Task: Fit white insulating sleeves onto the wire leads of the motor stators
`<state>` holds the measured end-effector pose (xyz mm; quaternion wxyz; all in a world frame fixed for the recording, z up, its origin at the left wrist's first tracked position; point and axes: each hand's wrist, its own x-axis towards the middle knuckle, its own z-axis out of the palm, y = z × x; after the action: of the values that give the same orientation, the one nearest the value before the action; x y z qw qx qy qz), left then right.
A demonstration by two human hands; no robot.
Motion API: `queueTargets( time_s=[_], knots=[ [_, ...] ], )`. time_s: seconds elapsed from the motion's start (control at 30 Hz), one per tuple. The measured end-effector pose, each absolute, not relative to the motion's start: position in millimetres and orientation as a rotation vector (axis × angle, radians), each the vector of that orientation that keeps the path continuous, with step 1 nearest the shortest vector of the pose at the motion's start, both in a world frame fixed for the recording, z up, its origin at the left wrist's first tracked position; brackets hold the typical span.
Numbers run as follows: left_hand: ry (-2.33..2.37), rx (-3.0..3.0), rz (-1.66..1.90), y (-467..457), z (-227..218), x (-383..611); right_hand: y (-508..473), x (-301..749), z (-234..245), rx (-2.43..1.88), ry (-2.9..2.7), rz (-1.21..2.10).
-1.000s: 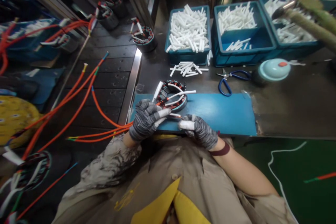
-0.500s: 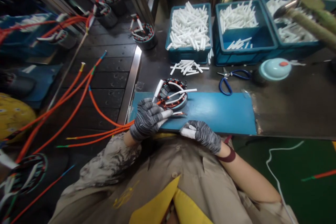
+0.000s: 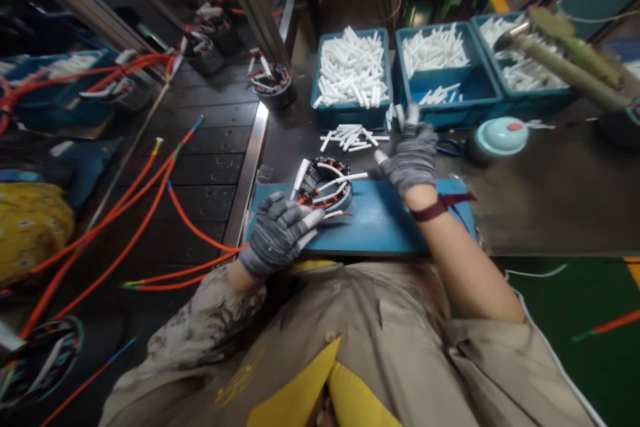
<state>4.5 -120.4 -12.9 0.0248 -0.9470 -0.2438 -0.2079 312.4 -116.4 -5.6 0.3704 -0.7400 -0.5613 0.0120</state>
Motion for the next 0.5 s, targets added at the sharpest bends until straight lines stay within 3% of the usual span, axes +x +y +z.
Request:
queueTargets(
  time_s=[0.17,0.33,0.5],
  knots=[
    [-1.223,-2.81,-0.42,-117.6,7.8,-29.3,-122.7,286.7,18.1,-1.753,-1.519,-0.068],
    [-1.606,-2.884,0.557,-111.1,-0.4,-22.3,-181.5,187.5,20.1,-1.31,-2.072,0.112],
    [-1.598,-2.88,0.543,-110.0,-6.2,-6.4,-170.3,134.0,-33.8,-1.642,-2.129,0.025]
  ],
)
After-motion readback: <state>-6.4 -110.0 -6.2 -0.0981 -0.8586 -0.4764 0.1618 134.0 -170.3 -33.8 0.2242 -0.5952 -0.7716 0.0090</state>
